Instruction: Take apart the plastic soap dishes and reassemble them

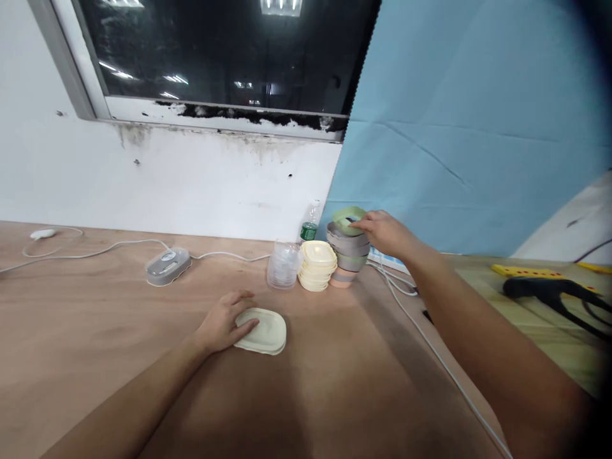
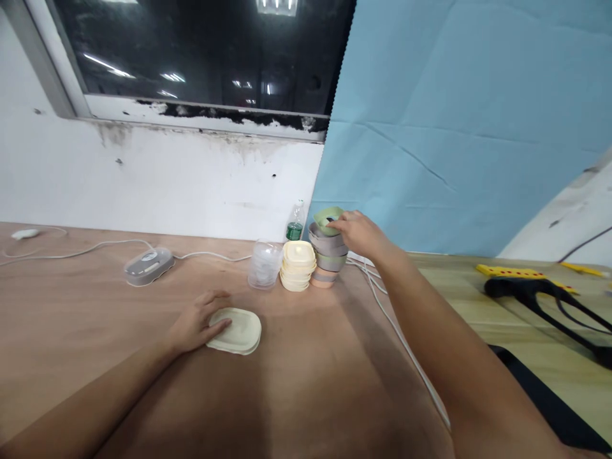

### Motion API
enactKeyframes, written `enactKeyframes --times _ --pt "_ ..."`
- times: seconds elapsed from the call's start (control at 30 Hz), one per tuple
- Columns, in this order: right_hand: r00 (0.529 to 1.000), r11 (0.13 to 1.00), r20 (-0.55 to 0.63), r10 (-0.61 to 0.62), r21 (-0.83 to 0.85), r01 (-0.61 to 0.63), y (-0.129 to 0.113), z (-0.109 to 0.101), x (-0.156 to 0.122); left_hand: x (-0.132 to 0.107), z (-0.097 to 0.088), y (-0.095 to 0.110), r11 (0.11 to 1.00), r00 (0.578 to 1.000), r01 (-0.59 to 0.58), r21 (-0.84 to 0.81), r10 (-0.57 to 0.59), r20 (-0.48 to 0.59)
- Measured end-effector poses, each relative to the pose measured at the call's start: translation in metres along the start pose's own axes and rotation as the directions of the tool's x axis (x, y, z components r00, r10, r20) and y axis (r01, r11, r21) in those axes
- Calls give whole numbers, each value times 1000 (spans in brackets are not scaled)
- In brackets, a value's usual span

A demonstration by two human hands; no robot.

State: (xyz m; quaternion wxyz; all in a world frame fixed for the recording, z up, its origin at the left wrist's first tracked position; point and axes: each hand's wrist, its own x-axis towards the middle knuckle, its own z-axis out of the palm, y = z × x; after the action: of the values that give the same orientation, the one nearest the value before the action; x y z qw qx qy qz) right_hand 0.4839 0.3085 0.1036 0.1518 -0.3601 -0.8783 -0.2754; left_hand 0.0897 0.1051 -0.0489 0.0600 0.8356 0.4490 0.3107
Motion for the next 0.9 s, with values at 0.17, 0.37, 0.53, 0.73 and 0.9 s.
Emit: enactKeyframes --times 0.17,0.37,0.53,0.73,0.9 --pt "1000 1000 0 -24 17 24 -6 2 -5 -1 1 -1 1000 1000 7 4 -7 23" --pt "998 998 27 -54 17 54 -5 4 -6 -1 1 -3 1000 999 4 0 -4 31" --pt "999 999 26 -43 6 43 -10 -1 -6 0 3 -4 1000 1000 -1 -11 1 28" --pt "999 999 -21 -33 31 34 -23 -11 -4 -2 2 -6 1000 999 -6 -14 7 54" --pt "959 990 -283 20 139 20 -59 -21 -6 -4 4 -6 997 988 -77 5 76 136"
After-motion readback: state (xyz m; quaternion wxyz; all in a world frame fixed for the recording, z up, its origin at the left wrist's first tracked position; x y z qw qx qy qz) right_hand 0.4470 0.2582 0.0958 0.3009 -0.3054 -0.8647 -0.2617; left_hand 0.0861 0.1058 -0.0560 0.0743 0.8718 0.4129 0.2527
